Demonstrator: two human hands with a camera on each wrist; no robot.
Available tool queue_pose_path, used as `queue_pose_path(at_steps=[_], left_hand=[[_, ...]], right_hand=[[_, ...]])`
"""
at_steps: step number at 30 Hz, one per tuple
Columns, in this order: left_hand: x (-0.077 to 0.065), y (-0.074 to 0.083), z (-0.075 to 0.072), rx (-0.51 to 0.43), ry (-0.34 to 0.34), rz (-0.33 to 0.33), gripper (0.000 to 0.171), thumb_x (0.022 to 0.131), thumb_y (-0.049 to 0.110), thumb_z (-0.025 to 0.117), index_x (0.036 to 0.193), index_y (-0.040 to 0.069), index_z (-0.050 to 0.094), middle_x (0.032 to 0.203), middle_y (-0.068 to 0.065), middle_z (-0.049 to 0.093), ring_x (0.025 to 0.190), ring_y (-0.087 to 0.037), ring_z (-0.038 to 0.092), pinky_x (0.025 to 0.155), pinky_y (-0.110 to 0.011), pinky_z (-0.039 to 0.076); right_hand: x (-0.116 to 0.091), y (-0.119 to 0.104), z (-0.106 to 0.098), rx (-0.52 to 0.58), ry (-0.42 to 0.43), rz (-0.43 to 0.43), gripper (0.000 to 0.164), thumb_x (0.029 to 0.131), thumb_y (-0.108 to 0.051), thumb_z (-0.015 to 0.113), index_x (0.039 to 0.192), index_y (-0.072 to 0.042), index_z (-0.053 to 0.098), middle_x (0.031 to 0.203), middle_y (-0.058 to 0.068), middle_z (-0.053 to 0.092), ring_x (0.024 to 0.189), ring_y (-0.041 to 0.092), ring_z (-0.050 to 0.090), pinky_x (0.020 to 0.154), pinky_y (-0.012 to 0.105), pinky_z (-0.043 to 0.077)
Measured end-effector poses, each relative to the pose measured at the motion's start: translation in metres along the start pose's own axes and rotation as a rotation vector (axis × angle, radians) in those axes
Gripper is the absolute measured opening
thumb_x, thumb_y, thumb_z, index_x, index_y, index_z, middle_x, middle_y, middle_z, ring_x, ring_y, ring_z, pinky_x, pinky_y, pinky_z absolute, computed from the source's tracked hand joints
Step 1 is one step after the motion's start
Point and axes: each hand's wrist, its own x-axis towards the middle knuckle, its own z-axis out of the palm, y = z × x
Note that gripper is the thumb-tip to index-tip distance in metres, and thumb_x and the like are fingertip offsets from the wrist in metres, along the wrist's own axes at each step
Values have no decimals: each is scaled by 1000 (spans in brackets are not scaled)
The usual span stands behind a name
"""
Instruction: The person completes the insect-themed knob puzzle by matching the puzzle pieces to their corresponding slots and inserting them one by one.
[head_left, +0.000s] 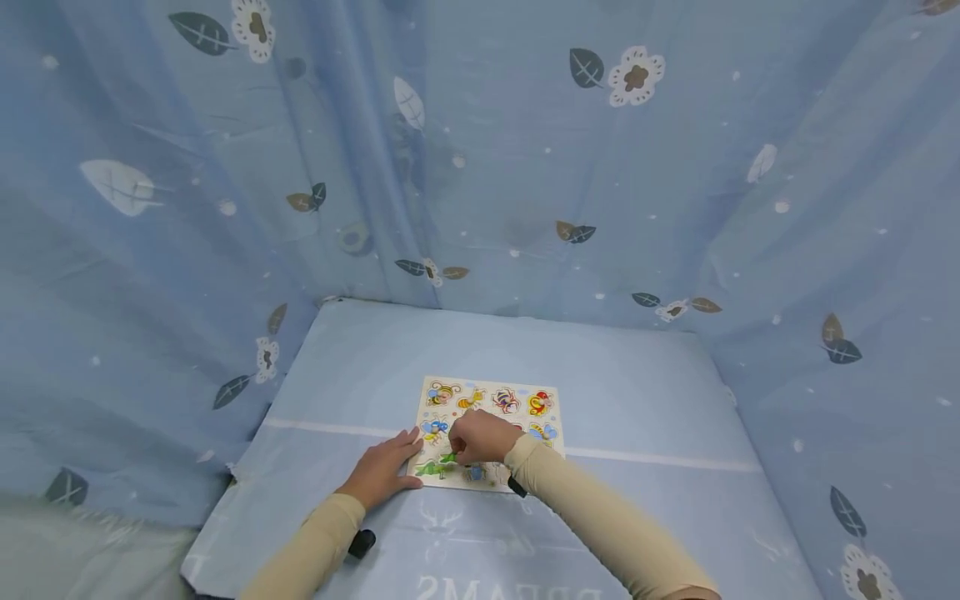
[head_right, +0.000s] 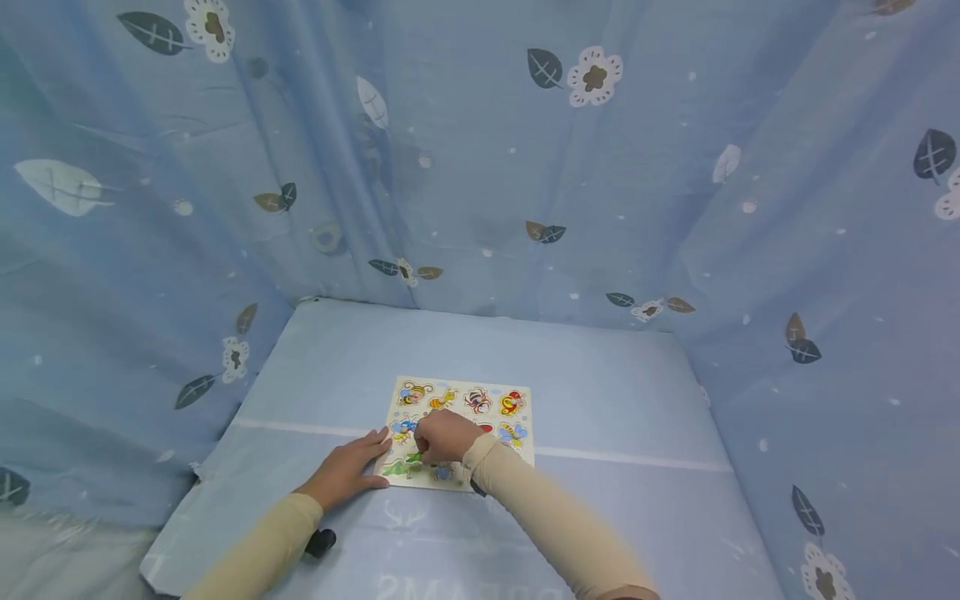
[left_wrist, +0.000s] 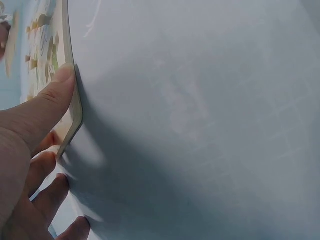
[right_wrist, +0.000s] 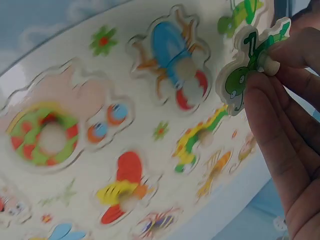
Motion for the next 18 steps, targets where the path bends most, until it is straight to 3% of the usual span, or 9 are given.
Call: queue_pose_path(at_steps=[6,18], left_hand=[[2,0,0,15,0,-5,77,74,46,79,140,15,54,154,-1,41,142,-26,41,108,-56,41],[2,-3,4,3,18,-6,78,73,46,80,140,17,54,154,0,41,141,-26,41,108,-57,42]], right_hand=[[24,-14,15,-12,-16,-3,8,79,-15,76,75,-21,73,66,-15,64,55,-4,52,52,11,45],[42,-25,31,-22,-33,30,8,79,-15,78,76,-22,74,66,-16,65,57,-5,52,52,10,44]])
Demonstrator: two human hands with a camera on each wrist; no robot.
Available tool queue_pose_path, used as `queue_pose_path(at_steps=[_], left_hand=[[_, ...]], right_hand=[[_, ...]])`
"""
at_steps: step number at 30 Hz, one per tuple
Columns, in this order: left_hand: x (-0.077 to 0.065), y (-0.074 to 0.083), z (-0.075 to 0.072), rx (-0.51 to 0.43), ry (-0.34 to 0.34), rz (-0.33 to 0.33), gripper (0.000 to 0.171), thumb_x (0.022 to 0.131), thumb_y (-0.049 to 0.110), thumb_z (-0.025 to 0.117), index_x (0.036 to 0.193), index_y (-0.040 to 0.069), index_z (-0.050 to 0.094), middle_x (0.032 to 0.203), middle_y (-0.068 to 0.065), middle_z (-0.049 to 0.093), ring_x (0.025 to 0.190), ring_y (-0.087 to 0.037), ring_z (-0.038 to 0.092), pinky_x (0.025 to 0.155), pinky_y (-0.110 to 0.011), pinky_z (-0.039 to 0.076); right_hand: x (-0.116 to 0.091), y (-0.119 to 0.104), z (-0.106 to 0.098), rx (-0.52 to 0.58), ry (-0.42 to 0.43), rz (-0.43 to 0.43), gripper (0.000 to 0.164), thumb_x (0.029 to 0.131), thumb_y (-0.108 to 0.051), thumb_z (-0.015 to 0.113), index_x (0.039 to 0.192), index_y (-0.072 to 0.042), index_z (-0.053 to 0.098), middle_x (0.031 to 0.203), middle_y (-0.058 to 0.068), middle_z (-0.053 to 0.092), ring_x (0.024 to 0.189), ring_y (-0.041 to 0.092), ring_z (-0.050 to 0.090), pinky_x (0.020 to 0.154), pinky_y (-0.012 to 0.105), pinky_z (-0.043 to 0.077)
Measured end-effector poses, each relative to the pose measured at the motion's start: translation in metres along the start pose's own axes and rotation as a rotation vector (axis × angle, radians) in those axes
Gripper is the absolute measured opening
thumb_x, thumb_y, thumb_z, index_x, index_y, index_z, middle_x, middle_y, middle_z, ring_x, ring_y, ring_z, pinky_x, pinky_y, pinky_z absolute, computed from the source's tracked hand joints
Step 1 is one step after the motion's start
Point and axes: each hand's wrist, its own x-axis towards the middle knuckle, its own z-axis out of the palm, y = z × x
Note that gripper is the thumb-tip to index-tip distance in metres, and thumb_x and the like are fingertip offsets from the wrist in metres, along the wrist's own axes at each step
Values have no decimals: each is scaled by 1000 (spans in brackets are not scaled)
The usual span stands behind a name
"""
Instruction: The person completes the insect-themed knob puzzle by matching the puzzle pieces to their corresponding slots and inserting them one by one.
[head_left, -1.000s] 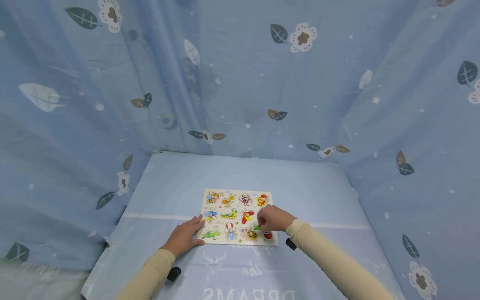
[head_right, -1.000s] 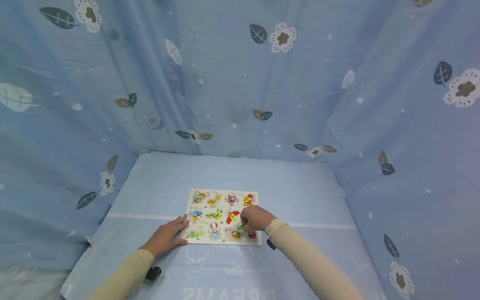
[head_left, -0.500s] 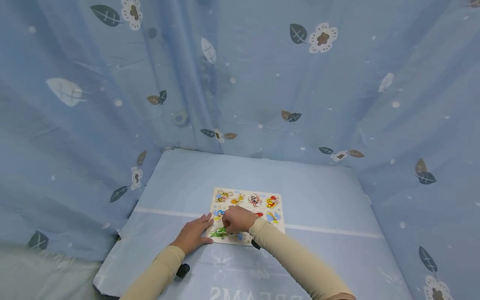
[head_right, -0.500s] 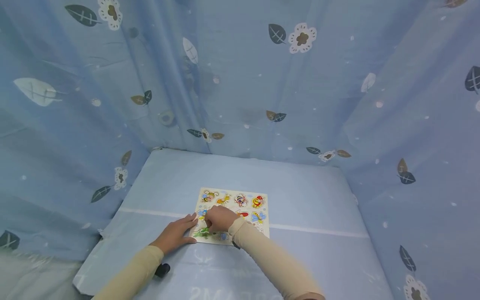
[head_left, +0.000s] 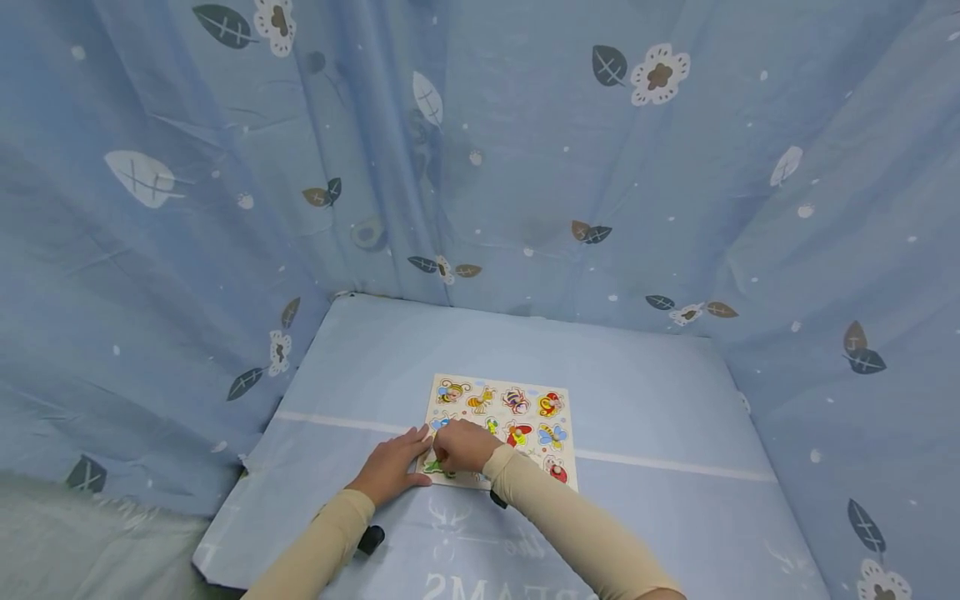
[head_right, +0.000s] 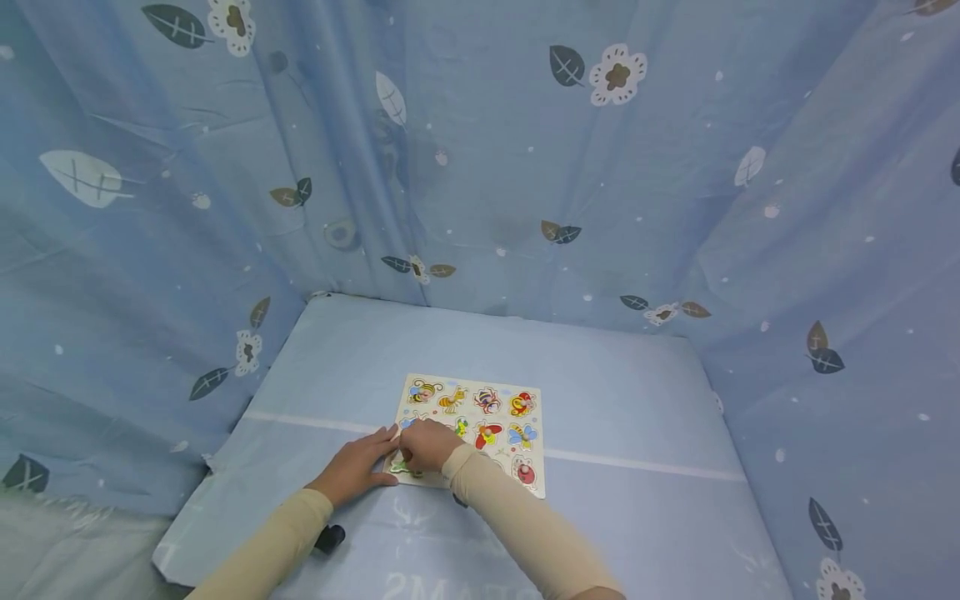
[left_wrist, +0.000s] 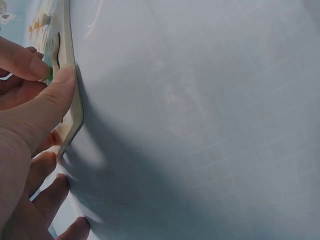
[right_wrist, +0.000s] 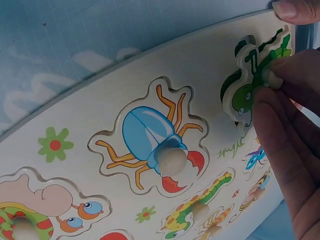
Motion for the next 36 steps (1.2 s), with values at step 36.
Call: queue_pose_path(at_steps=[36], left_hand=[[0,1,0,-14,13,4,78,72,44,81,139,15,55,154,-1,42,141,-28,41,106,-59,43]], right_hand=[[-5,-11,1,85,18,111,10,81,-11,78,74,-17,74,63,-12,64,55,0,53,49,14,43]])
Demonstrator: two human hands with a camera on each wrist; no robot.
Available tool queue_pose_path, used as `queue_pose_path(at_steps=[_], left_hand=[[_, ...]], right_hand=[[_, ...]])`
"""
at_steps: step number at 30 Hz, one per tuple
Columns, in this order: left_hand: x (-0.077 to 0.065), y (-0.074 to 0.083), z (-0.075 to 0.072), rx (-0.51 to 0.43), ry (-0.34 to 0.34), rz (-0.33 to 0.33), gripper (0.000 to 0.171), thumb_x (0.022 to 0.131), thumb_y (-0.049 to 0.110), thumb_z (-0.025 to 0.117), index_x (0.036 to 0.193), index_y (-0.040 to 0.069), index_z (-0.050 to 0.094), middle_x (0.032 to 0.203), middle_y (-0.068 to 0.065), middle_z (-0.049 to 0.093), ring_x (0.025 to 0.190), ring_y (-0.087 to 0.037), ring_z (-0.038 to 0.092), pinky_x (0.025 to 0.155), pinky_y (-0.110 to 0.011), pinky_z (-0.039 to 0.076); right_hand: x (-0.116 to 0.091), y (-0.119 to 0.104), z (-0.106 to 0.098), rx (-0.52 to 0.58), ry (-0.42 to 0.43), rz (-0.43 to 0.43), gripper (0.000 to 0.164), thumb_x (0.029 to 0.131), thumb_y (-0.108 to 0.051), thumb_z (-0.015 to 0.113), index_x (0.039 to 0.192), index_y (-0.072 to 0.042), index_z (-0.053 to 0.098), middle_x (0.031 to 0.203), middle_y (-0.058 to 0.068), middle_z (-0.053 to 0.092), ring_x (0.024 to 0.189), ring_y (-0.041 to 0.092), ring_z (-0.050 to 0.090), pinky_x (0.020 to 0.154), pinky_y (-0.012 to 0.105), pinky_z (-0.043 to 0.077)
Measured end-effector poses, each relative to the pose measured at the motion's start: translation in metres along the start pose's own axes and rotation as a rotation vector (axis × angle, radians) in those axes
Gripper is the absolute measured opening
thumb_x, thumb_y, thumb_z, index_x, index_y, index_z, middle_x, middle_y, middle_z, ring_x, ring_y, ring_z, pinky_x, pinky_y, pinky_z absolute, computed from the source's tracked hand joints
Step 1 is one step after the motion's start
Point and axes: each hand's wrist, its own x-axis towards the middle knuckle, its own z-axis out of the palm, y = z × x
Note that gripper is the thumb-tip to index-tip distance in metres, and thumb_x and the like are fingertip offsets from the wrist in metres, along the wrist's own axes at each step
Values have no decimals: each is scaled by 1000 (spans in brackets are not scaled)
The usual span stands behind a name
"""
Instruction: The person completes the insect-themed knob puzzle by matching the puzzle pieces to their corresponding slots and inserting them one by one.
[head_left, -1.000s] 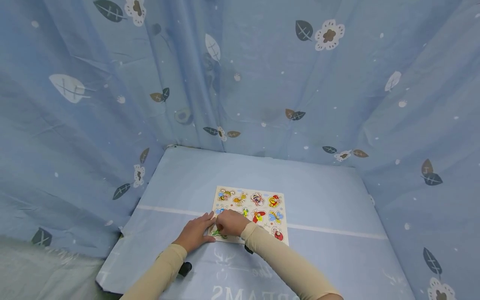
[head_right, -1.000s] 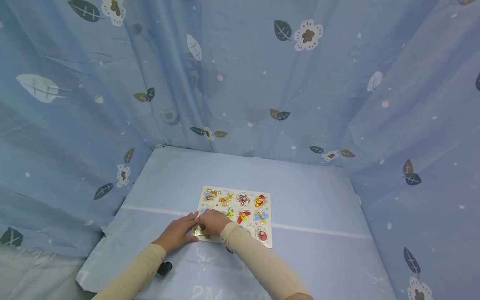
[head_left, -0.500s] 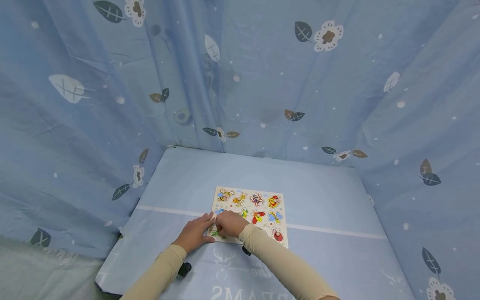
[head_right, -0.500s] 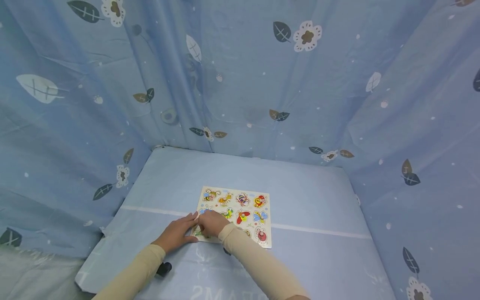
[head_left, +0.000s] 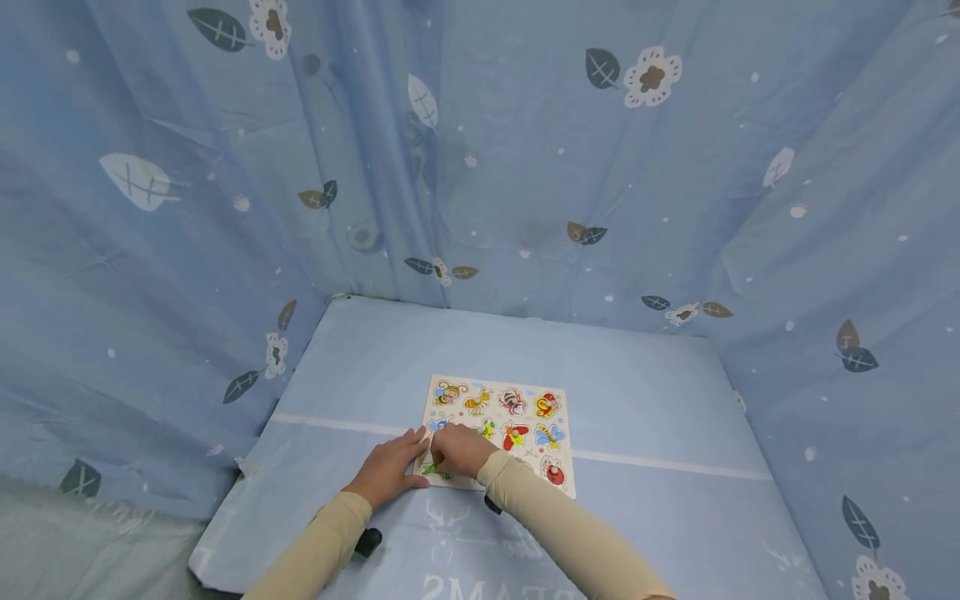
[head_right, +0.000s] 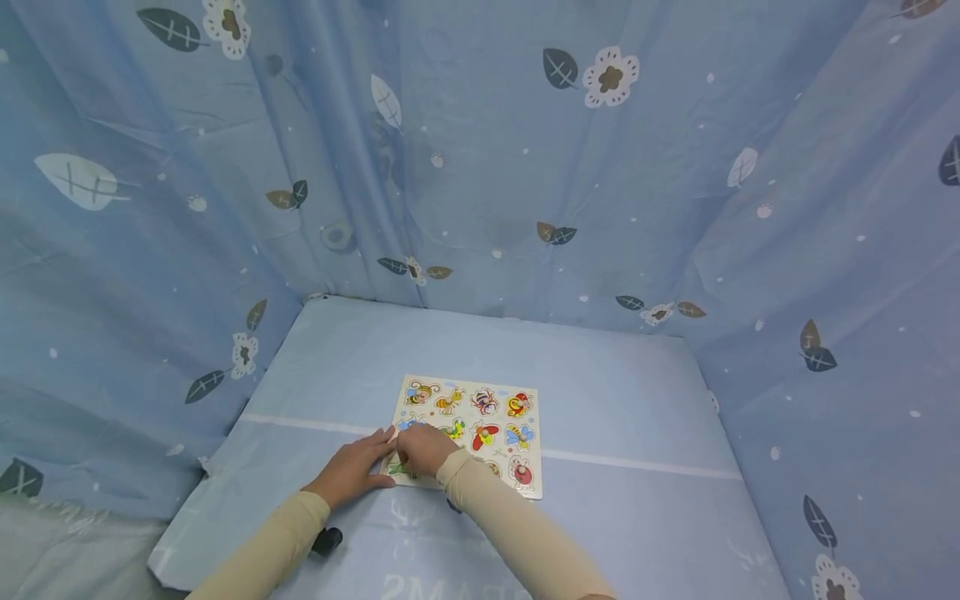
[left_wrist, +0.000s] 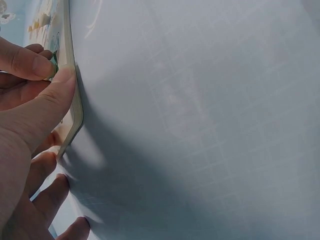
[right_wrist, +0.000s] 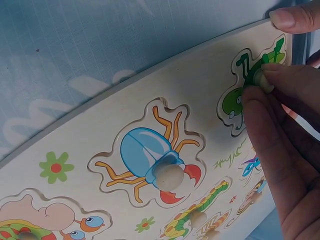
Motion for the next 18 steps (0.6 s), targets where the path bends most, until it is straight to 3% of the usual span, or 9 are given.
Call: queue_pose_path(at_steps=[11,18], left_hand=[[8,-5,3,1,-15,58,78,74,45,80,140,15,53,154,-2,42,141,-29,41,105,-59,44],[2,-10,5,-22,-24,61,76,73,43,81,138,13,55,153,-3,43,141,-30,42,104,-60,43]], right_hand=[[-1,7,9,-7,44,35,12,82,-13,77,73,-19,72,63,-13,61,55,1,50,50,15,41],[-3,10,23,-49,47,9,4,85,-15,75,86,-18,73,70,-12,63,62,3,53,58,17,46]])
